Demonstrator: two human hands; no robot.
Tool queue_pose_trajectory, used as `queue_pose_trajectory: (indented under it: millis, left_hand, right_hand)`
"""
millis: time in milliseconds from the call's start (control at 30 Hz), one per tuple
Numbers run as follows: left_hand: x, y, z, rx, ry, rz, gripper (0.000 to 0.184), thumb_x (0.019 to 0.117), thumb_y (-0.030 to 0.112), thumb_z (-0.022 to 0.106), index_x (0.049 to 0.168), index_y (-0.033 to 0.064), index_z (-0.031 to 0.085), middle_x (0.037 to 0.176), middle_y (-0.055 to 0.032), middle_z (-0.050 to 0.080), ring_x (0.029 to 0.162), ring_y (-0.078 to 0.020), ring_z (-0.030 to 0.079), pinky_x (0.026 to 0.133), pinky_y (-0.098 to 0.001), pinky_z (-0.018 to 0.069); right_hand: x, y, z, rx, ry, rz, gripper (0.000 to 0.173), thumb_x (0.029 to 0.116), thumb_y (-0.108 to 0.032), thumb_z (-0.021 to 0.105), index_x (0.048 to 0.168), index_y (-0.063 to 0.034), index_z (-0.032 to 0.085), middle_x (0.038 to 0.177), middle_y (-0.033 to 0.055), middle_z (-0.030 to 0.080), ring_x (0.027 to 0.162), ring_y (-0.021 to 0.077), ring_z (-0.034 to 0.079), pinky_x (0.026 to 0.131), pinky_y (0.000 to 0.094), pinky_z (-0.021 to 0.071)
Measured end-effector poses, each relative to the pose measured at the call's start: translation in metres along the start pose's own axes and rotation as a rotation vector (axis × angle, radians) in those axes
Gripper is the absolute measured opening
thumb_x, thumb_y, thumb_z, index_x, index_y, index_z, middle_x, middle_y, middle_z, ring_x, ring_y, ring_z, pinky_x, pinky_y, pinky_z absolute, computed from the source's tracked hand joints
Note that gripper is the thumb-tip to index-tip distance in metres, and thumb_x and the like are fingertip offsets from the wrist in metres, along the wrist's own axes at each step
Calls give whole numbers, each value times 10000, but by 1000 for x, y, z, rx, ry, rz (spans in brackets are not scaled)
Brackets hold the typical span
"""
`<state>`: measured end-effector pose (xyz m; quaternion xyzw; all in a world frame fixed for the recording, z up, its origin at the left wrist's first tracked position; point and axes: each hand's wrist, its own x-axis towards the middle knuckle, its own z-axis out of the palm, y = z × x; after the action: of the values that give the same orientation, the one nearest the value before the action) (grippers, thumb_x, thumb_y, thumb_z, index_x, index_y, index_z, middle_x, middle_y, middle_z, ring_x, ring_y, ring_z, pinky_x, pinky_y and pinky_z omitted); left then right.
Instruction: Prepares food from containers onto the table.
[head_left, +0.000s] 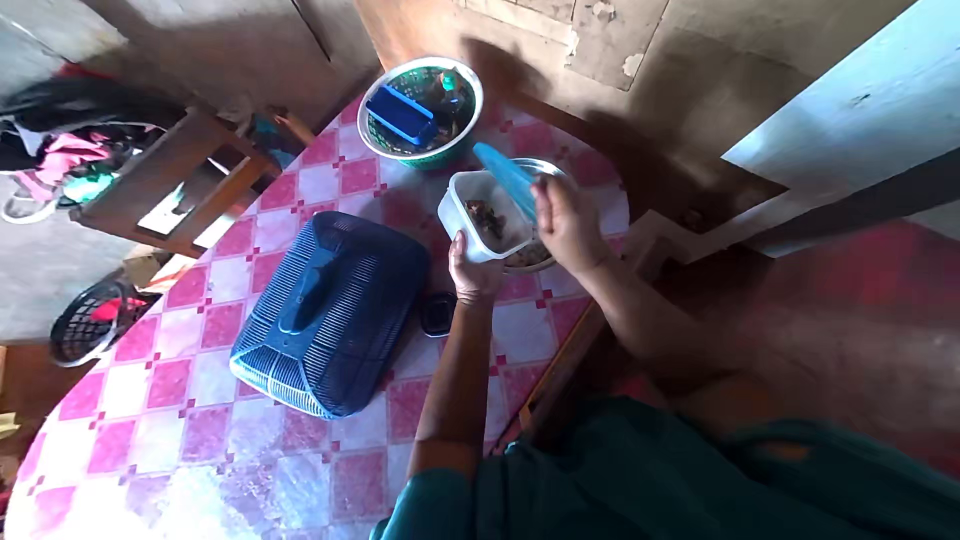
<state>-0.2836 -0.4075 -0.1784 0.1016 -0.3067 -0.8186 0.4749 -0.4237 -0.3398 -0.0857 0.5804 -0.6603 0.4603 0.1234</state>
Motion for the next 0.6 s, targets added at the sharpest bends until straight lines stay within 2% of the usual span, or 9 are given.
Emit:
queue_pose_trajectory:
  millis: [133, 267, 300, 333, 367, 400, 433, 500, 600]
  left_hand:
    - [12, -1, -26, -122, -15, -6, 732, 767, 608, 757, 1327, 165, 594, 1257, -112, 678, 1175, -296, 650, 973, -568, 542]
    - [21, 7, -20, 91, -6, 71, 595, 810, 512, 763, 1247, 129, 633, 1158, -103, 718, 1078, -249, 694, 924, -507, 578]
    - [25, 8, -12, 265, 17, 109, 589, 821, 452, 753, 1286, 126, 598, 1187, -72, 707, 1078, -203, 690, 913, -453, 588]
    - [31, 11, -8, 504, -43, 126, 696, 829, 357, 733, 1421, 87, 486, 1353, -59, 615, 1195, -174, 627, 994, -412, 553]
    - [40, 15, -8, 778, -178, 133, 854, 817, 291, 780, 1542, 41, 404, 1591, -80, 419, 1408, -201, 469, 1157, -421, 434]
    - [50, 18, -5, 1114, -290, 141, 929, 767, 324, 840, 1566, 87, 428, 1690, -95, 254, 1528, -263, 299, 1244, -488, 295]
    - [57, 17, -1, 1434, -350, 137, 949, 720, 432, 869, 1557, 222, 475, 1713, -77, 204, 1551, -326, 235, 1233, -587, 244]
    - [65, 18, 7, 1813, -398, 116, 934, 681, 574, 848, 1526, 447, 470, 1720, -10, 188, 1541, -380, 232, 1140, -699, 295]
    - [73, 29, 7, 1732, -364, 195, 914, 708, 547, 841, 1533, 387, 482, 1717, -51, 193, 1543, -394, 222, 1175, -671, 273]
  right_hand:
    - [16, 31, -15, -100, 214, 316, 303, 1086, -121, 442, 1074, 67, 680, 913, 204, 721, 801, 283, 721, 738, 413, 591]
    - [22, 63, -20, 21, 428, 573, 401, 1120, -237, 384, 1039, 42, 661, 908, 135, 678, 852, 172, 671, 814, 342, 551]
    - [23, 68, -21, 63, 470, 597, 399, 1123, -246, 375, 1045, 37, 645, 899, 114, 661, 796, 150, 664, 767, 330, 565]
    - [24, 72, -22, 89, 491, 605, 393, 1128, -255, 360, 1052, 26, 624, 894, 94, 648, 712, 127, 672, 686, 317, 604]
    - [25, 74, -23, 113, 492, 610, 390, 1132, -256, 347, 1075, 28, 607, 916, 94, 637, 670, 119, 671, 638, 312, 618]
    - [24, 75, -24, 114, 476, 613, 388, 1133, -255, 342, 1105, 30, 603, 950, 100, 632, 672, 120, 673, 630, 313, 623]
    - [23, 76, -24, 94, 451, 615, 384, 1132, -254, 345, 1130, 29, 605, 979, 109, 638, 704, 133, 681, 648, 323, 624]
    - [22, 76, -22, 34, 407, 615, 368, 1125, -246, 355, 1149, 15, 613, 993, 115, 659, 763, 150, 694, 693, 340, 614]
    - [23, 76, -22, -6, 373, 606, 370, 1126, -263, 359, 1171, 0, 614, 1015, 115, 676, 832, 157, 711, 759, 348, 615]
